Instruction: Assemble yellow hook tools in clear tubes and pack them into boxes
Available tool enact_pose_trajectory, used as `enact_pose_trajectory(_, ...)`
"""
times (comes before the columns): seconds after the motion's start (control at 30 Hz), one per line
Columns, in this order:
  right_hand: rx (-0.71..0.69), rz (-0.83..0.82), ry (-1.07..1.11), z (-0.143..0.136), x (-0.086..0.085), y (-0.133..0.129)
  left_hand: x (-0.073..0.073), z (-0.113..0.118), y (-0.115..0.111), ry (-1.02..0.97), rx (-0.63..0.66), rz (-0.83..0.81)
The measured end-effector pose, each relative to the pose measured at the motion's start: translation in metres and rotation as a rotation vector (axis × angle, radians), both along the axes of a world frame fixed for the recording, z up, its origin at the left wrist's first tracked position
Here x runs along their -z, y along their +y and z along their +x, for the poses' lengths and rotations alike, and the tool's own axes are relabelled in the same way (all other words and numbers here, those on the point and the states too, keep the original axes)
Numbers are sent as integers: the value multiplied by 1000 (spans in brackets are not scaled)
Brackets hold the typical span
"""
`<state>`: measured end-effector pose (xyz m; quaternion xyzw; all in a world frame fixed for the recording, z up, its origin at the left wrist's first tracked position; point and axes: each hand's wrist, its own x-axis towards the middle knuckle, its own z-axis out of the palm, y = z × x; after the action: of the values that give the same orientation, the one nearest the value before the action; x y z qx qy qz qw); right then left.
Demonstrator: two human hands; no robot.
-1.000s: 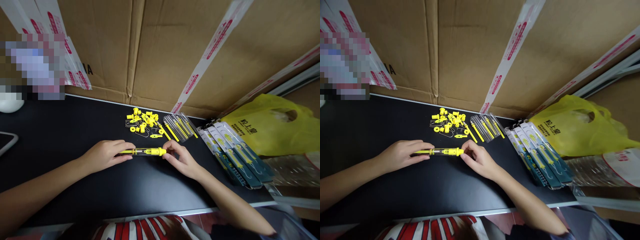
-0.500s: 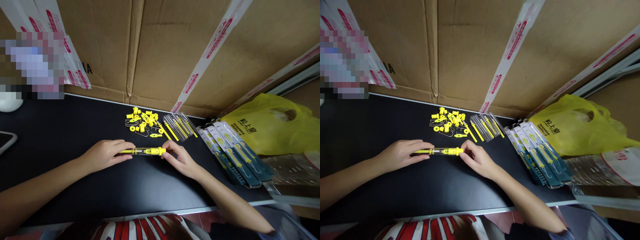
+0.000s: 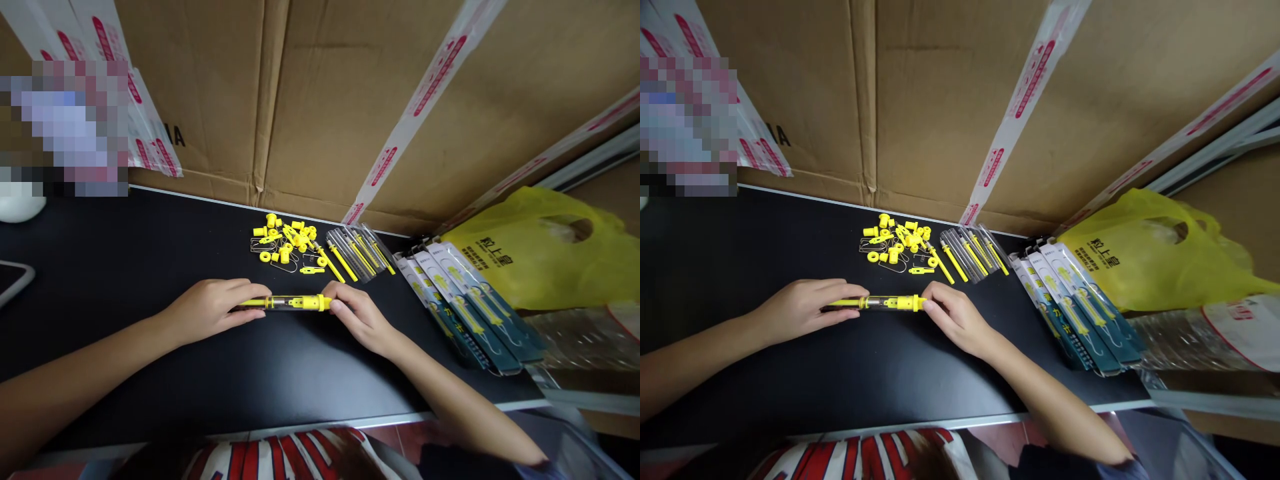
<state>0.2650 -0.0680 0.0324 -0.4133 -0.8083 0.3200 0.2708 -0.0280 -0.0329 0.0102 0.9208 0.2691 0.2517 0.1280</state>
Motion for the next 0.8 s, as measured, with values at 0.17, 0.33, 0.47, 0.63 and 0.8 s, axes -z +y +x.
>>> enact_pose_trajectory(0.17,34,-7,1,3,-1,0,0,0,0,11,-2,-9)
enact_pose_trajectory(0.33,16,-24,-7,0,1,-1,0,-1,0,10,-9,-18)
enact_pose_trajectory(0.47,-46,52,-14,-1,1,1,0,-1,0,21,-5,-32)
enact_pose_trajectory(0.63,25,2,-35,3,3,-2,1,-1,0,28,-12,-38)
enact_pose_trajectory(0.8,-12,21,-57,1,3,-2,1,-1,0,30,-7,-46)
